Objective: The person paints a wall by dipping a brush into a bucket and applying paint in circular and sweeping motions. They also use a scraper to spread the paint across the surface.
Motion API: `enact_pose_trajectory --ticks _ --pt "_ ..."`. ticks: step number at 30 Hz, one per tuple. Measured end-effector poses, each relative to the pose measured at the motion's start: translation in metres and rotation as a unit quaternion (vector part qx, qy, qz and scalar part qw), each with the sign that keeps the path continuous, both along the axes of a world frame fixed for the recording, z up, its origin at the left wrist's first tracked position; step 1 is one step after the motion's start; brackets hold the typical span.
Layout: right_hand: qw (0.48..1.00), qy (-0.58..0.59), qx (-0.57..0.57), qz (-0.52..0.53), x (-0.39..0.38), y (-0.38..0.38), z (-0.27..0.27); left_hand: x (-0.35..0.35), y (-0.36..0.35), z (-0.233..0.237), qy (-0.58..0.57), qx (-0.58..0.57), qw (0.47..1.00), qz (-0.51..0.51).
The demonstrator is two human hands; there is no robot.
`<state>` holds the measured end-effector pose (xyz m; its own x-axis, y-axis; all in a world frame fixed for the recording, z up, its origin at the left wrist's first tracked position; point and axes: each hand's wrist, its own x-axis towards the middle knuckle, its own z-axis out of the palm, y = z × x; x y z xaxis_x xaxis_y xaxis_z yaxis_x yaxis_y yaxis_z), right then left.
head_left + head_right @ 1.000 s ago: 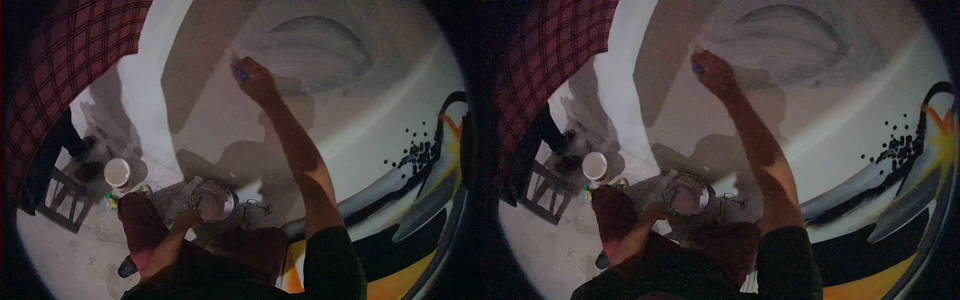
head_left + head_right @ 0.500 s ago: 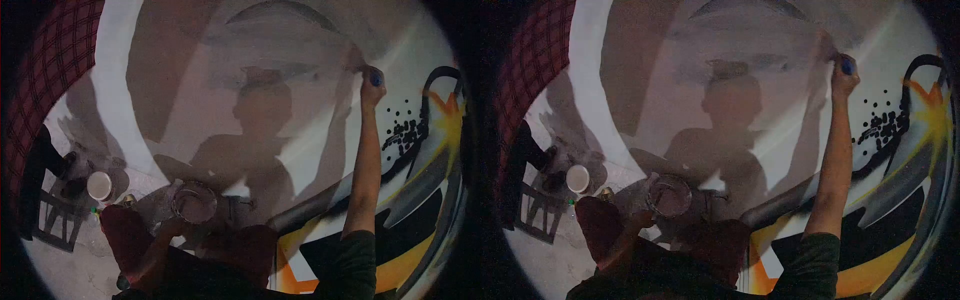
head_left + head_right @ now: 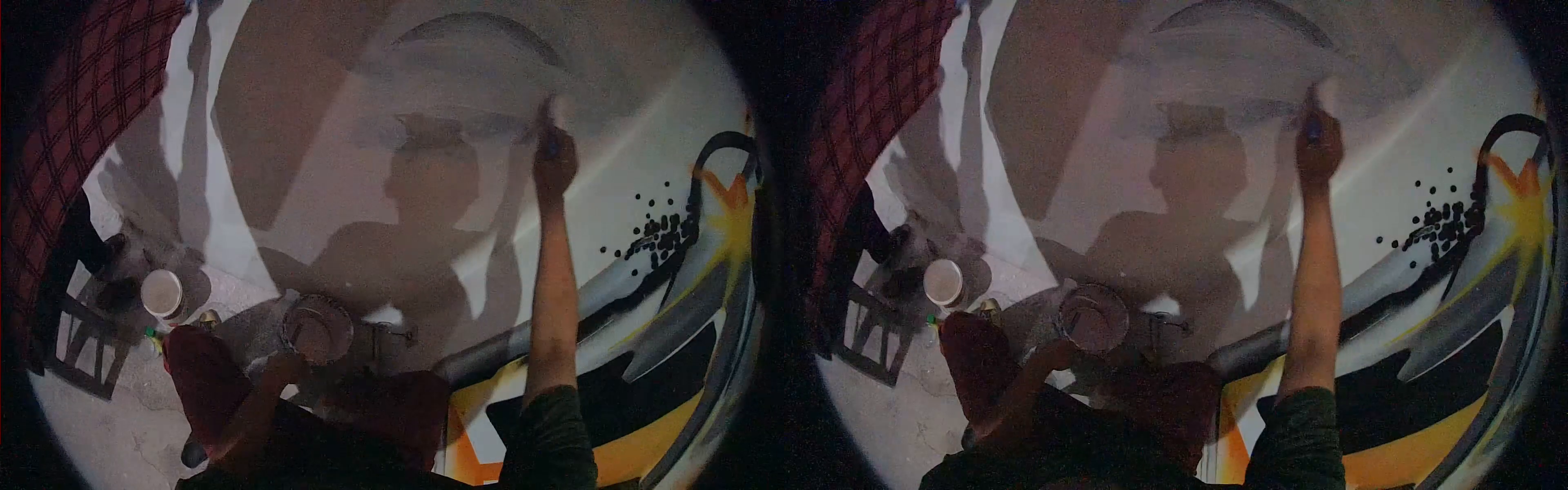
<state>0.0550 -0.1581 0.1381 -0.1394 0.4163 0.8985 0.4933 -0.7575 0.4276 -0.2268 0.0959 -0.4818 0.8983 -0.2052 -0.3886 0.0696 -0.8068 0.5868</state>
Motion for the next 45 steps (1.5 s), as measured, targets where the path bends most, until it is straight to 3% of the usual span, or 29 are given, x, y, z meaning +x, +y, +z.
enact_pose_trajectory --ticks 2,4,6,8,10,15,19,21,23,25,26,27,28,29,31,32,33,34,35,38,40,42,45 --pt "0.999 0.032 -0.025 -0.005 -0.005 0.038 -0.036 0.004 0.001 -0.011 -0.013 -0.001 1.000 -0.028" --pt "0.985 0.109 -0.082 0.106 -0.010 0.080 -0.075 0.006 -0.003 -0.025 -0.017 0.016 1.000 -0.008" --pt "0.977 0.147 -0.153 0.015 -0.020 0.118 -0.113 -0.001 0.001 -0.013 -0.046 0.023 0.998 -0.028" --pt "0.957 0.243 -0.159 0.005 -0.028 0.151 -0.152 -0.007 0.011 0.028 -0.100 0.019 0.991 -0.081" --pt "0.952 0.218 -0.170 0.134 -0.015 0.177 -0.195 -0.009 0.011 0.028 -0.011 -0.009 1.000 -0.021" --pt "0.917 0.285 -0.209 0.184 -0.035 0.210 -0.233 -0.011 0.020 0.033 0.040 0.035 0.998 0.026" --pt "0.904 0.320 -0.234 0.158 -0.050 0.177 -0.196 -0.009 0.021 0.042 0.067 0.010 0.997 0.028" --pt "0.917 0.307 -0.255 0.021 -0.046 0.146 -0.160 -0.007 0.019 0.057 0.065 0.005 0.998 0.018" --pt "0.928 0.307 -0.188 0.095 -0.031 0.096 -0.125 -0.011 0.017 0.077 0.047 0.034 0.998 0.003" --pt "0.942 0.303 -0.139 -0.037 -0.034 0.061 -0.085 -0.013 0.017 0.070 -0.005 0.052 0.998 -0.042" --pt "0.949 0.266 -0.132 0.107 -0.032 0.036 -0.067 -0.012 0.015 0.066 -0.003 0.053 0.998 -0.040" --pt "0.957 0.215 -0.146 0.132 -0.019 0.012 -0.048 -0.011 0.013 0.066 -0.001 0.053 0.998 -0.039" --pt "0.974 0.173 -0.132 0.062 -0.016 -0.009 -0.032 -0.008 0.011 0.069 0.029 0.046 0.998 -0.014" --pt "0.979 0.135 -0.138 0.063 -0.008 -0.030 -0.011 -0.005 0.006 0.072 0.060 0.038 0.997 0.012" --pt "0.990 0.124 -0.069 0.011 -0.020 -0.053 0.022 0.008 0.005 -0.009 0.002 0.027 0.996 -0.081" --pt "0.991 0.081 -0.058 -0.084 -0.023 -0.065 0.041 0.014 0.004 -0.038 -0.026 0.022 0.991 -0.128" --pt "0.992 0.021 -0.091 -0.085 -0.017 -0.081 0.063 0.012 0.001 -0.019 -0.017 0.040 0.992 -0.115" --pt "0.987 -0.008 -0.124 -0.100 -0.027 -0.085 0.083 0.005 0.001 0.020 -0.008 0.058 0.993 -0.100" --pt "0.989 0.037 -0.057 -0.129 -0.033 -0.083 0.100 0.001 0.004 0.049 0.000 0.078 0.993 -0.084" --pt "0.979 0.056 0.087 -0.176 -0.035 -0.069 0.128 -0.011 0.005 0.060 -0.089 0.052 0.994 -0.047" --pt "0.972 0.024 0.128 -0.195 -0.026 -0.056 0.126 -0.002 0.005 -0.042 -0.036 0.007 0.999 -0.022" --pt "0.973 0.009 0.162 -0.164 -0.014 -0.035 0.119 0.002 0.006 -0.054 -0.040 0.004 0.999 0.001" --pt "0.977 0.005 0.189 -0.102 0.010 0.000 0.096 -0.014 0.003 0.029 -0.091 0.050 0.995 0.003"
